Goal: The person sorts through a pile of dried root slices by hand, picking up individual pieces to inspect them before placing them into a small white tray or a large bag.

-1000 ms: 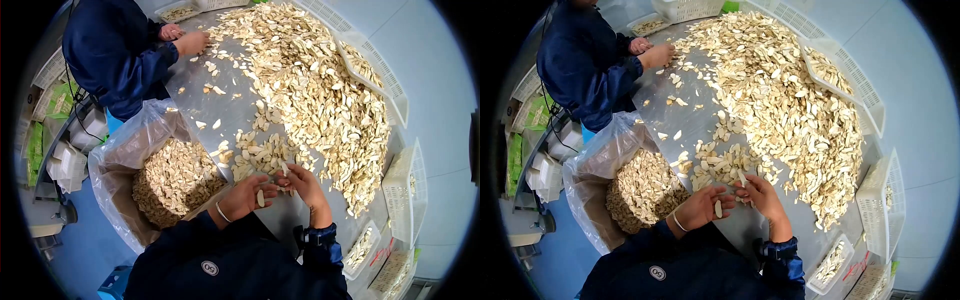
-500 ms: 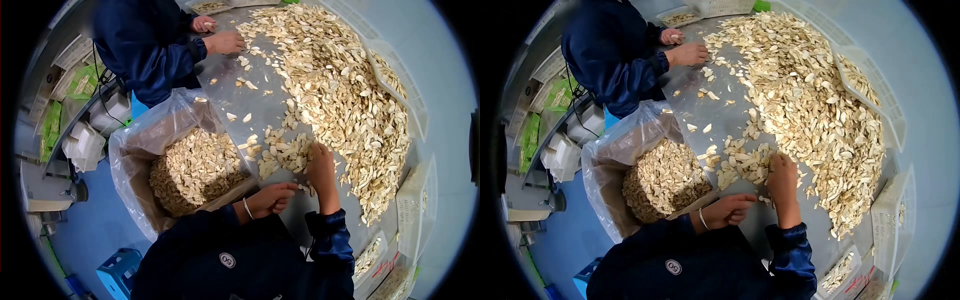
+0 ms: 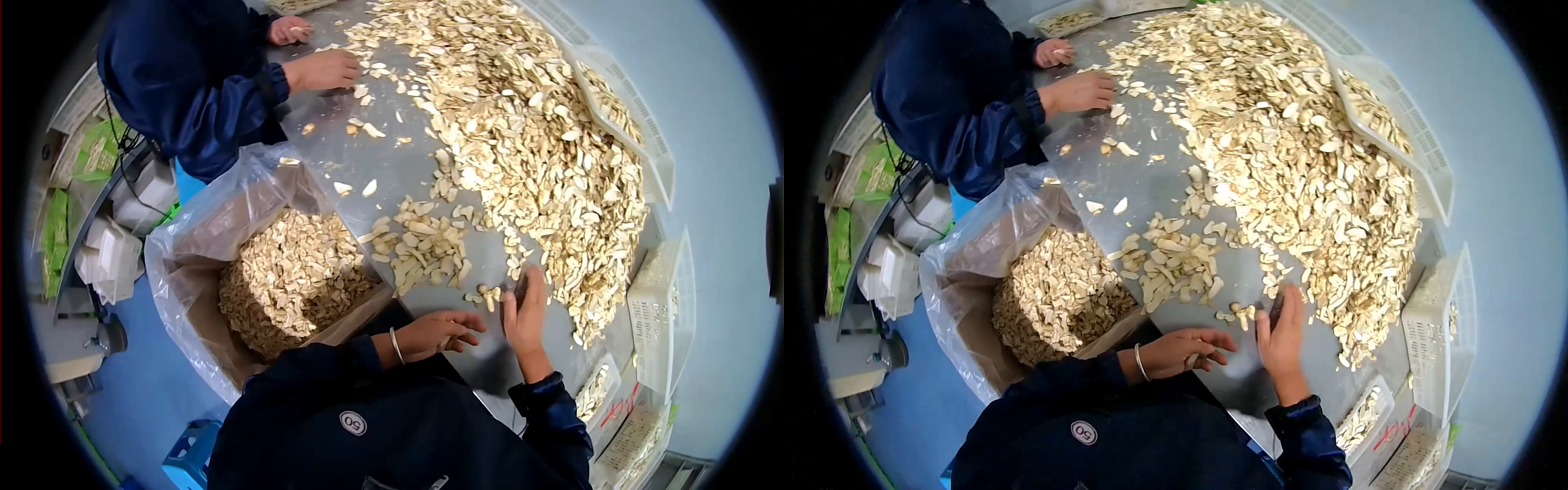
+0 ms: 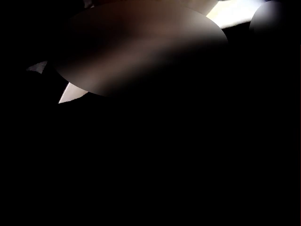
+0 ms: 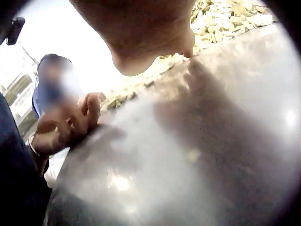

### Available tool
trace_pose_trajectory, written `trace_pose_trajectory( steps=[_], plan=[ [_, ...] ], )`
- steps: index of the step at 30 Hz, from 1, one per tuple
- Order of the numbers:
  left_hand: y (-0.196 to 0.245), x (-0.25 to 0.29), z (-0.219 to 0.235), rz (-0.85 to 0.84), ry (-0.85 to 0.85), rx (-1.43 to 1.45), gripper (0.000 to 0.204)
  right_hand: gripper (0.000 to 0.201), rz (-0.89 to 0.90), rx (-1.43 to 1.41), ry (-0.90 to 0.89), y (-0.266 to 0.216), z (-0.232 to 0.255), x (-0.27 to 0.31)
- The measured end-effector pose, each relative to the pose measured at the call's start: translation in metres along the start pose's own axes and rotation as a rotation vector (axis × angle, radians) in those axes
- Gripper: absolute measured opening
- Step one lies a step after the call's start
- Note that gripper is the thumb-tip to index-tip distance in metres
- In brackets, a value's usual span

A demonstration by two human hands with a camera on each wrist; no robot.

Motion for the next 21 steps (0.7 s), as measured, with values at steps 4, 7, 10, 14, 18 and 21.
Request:
trace_pose_trajectory(
  steps=[4, 7, 10, 14, 18, 21],
  plan=[
    [0.008, -0.008, -0.001, -0.010, 0.021, 0.007, 0.040, 0.064, 0.079, 0.071, -0.016, -0.014, -0.018, -0.011],
    [0.020, -0.003, 0.007, -0.086, 0.103, 0.040, 0.042, 0.065, 0.131, 0.016, 0.005, -0.035, -0.036, -0.051],
    [0.048, 0.019, 0.014, -0.202, 0.231, 0.052, 0.045, 0.063, 0.208, -0.130, -0.133, -0.074, -0.051, -0.094],
    [0.078, 0.070, 0.036, -0.382, 0.285, 0.103, 0.047, 0.060, 0.408, -0.062, -0.014, -0.119, -0.097, -0.117],
    [0.098, 0.131, 0.051, -0.549, 0.407, 0.086, 0.038, 0.058, 0.536, -0.271, 0.019, -0.178, -0.137, -0.135],
    [0.093, 0.167, 0.077, -0.668, 0.631, 0.134, 0.035, 0.054, 0.783, -0.321, 0.030, -0.237, -0.151, -0.128]
  ],
)
Point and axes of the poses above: each hand's wrist, its own x-axis away from the middle knuckle, its own z-axis out of the back of the hand, y = z × x, the point moved 6 cm from there along -x, towards the middle knuckle, and after that the axes turned 6 degrees about -y, right-handed, at the moved point
